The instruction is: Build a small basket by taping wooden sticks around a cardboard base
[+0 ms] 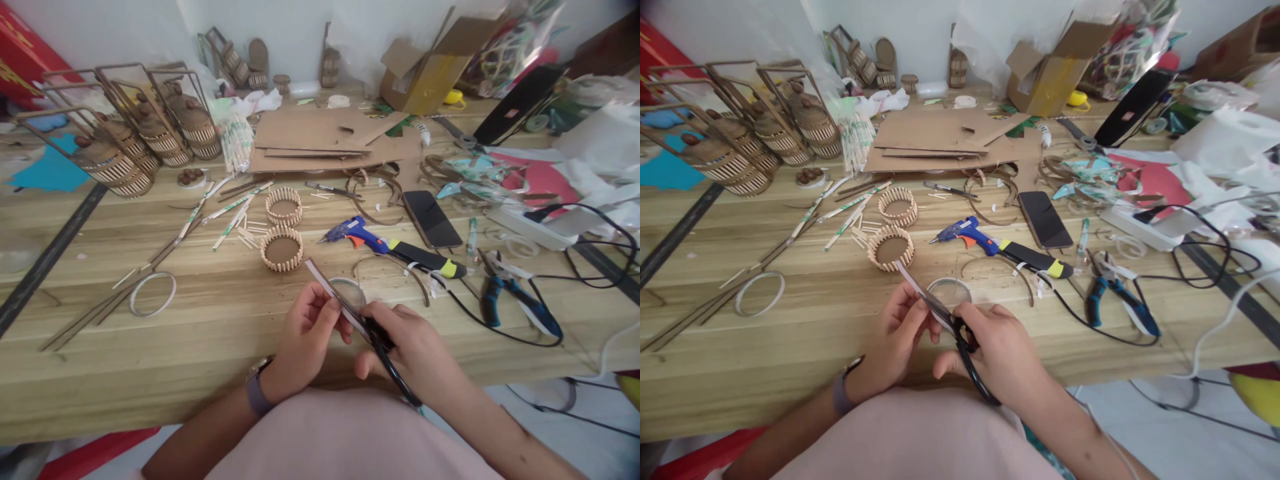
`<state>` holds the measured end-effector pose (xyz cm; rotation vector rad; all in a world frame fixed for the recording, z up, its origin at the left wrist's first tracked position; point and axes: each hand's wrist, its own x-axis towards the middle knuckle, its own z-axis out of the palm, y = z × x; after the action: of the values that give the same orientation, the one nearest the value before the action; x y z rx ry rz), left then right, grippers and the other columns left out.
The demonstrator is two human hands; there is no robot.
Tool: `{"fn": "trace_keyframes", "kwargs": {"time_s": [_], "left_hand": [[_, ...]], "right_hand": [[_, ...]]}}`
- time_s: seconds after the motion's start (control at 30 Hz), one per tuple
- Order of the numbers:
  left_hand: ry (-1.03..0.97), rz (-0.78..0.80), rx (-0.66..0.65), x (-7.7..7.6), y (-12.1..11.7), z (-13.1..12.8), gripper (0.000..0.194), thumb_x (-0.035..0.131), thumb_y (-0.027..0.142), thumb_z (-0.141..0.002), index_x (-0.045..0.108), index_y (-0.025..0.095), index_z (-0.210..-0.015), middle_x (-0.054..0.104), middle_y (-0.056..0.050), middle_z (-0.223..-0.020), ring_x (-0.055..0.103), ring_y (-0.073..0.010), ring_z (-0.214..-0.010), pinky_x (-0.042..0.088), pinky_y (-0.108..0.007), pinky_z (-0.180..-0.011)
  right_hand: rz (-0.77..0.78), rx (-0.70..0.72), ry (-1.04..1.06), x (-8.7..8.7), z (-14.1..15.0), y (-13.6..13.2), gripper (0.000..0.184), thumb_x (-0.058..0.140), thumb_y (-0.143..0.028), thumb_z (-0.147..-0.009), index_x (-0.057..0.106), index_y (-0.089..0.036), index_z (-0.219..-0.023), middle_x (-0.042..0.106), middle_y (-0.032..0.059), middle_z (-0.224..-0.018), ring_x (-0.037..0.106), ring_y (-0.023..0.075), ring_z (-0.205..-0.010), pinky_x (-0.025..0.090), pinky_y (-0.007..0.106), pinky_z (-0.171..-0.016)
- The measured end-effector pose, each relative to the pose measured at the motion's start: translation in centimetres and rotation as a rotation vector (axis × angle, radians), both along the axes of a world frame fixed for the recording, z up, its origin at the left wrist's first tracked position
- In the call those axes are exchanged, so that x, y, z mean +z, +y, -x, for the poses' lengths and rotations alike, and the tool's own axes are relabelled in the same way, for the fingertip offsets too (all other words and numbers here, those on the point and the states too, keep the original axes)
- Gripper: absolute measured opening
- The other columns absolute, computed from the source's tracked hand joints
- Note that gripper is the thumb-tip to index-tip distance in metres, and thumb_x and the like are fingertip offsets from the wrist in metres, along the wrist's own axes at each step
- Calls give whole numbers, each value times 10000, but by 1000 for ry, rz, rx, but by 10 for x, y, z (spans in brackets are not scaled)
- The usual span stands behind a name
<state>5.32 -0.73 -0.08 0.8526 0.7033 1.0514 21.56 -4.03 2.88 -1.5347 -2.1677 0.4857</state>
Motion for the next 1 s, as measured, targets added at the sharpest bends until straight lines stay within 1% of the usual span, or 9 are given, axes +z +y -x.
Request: {"fn": "trace_keyframes", "kwargs": {"time_s": [0.13,0.23,0.4,0.5,0.57,0.63,0.73,0.83,1.0], "left_hand": [[4,-1,-6,-2,1,0,261,652,420,-907,559,180,-859,629,30,-679,583,-83,-586,481,-179,-539],[5,-2,3,-2,1,-1,255,651,416,-908,563,180,-862,636,30,-681,588,-84,-584,487,-180,-539],[-53,46,-30,0,1,0,290,698,428,-869,563,173,-836,645,25,-683,609,-89,-605,510,-179,-547],[-36,50,23,2,3,2,292,686,440,-874,561,177,-857,662,24,-679,621,-95,-590,518,-185,-539],[-1,36,78,3,4,3,295,687,440,-872,553,178,-845,655,31,-653,611,-91,-564,512,-181,-520],[27,25,93,4,5,3,298,692,433,-869,548,175,-826,640,38,-628,600,-86,-552,506,-176,-513],[41,21,66,5,4,2,328,701,457,-855,544,171,-814,641,34,-621,604,-89,-557,514,-178,-517],[32,15,45,6,2,1,354,708,479,-842,535,171,-807,654,27,-625,609,-91,-555,519,-180,-518],[24,11,41,4,2,1,342,692,471,-860,525,175,-819,652,35,-618,602,-83,-543,513,-175,-525]], "right_hand": [[33,6,-14,0,0,2,436,544,-644,-876,568,-226,-753,591,-29,-558,554,155,-514,395,261,-562],[32,7,-2,0,1,4,435,522,-632,-895,584,-224,-755,602,-25,-564,560,154,-517,393,257,-550],[-37,2,10,1,0,3,483,485,-670,-892,566,-220,-736,560,-33,-518,525,141,-476,369,243,-505],[-68,4,9,-1,-4,-1,509,493,-711,-859,559,-216,-760,541,-37,-504,518,144,-474,366,237,-490],[-50,-1,-4,-3,-6,-4,515,517,-724,-834,551,-216,-760,547,-32,-515,525,150,-491,373,236,-492],[-30,-7,-9,-3,-6,-5,514,528,-726,-826,548,-216,-769,559,-28,-530,529,153,-502,381,239,-503],[-16,-1,-5,-2,-5,-4,522,509,-734,-833,553,-215,-794,562,-31,-537,532,150,-500,383,244,-516],[-8,-2,1,0,-3,-1,522,492,-736,-841,534,-220,-774,557,-33,-530,534,148,-495,374,244,-512],[-48,1,15,-2,-2,-1,505,464,-709,-874,528,-221,-765,555,-35,-515,529,146,-476,368,242,-500]]}}
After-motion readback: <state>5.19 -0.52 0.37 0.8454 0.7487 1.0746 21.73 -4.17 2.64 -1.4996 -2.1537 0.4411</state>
